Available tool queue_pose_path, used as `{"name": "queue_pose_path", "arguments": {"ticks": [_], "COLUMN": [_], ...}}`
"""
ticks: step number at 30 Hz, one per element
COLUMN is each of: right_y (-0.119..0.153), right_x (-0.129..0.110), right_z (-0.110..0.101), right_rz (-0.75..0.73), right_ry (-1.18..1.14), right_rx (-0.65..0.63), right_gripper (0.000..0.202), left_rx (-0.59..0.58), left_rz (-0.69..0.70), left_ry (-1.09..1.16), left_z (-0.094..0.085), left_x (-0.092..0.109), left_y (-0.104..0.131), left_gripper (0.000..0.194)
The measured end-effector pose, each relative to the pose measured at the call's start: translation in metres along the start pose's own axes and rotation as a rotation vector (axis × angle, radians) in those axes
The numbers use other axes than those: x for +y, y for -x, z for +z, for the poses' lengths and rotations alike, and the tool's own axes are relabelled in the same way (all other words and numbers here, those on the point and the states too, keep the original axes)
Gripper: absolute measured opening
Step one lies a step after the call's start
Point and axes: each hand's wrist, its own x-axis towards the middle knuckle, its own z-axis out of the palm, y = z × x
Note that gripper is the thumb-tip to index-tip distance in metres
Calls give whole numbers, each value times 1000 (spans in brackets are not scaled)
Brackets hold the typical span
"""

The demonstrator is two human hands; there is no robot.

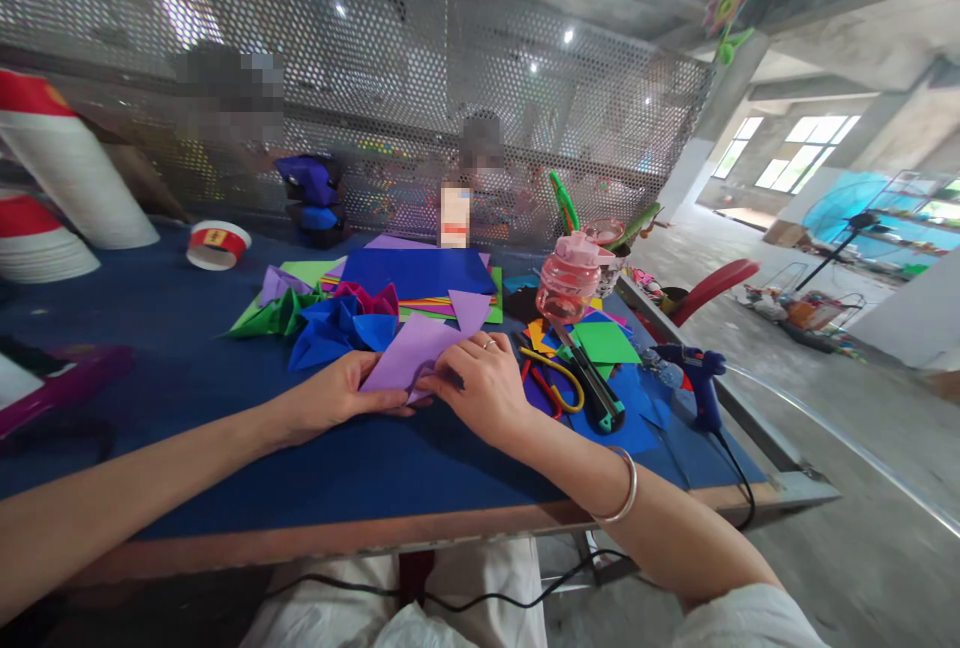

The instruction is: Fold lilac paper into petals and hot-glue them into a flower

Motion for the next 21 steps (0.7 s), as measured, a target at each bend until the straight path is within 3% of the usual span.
{"name": "queue_pose_path", "arguments": {"ticks": [9,11,13,17,19,21], "right_y": [1,1,1,1,0,-1], "right_x": [-5,-8,-10,-11,-10,-9], "right_z": [0,0,1,4,6,8], "right_rz": [83,142,215,366,482,577], "right_ry": [31,36,-4,-229,-446,-731], "right_rx": [-57,-2,114,261,200,56], "right_gripper": [25,27,42,83,87,73], "left_rx": [104,125,151,206,212,201], "left_rz": [-16,-22,-8,31,42,50], "left_ry": [-2,37,61,97,98,89], "left_z": [4,7,9,11,11,10], "left_x": [-2,-2,0,3,4,4], "left_y": [-1,0,2,4,4,5], "left_gripper": [31,32,31,31,30,29]}}
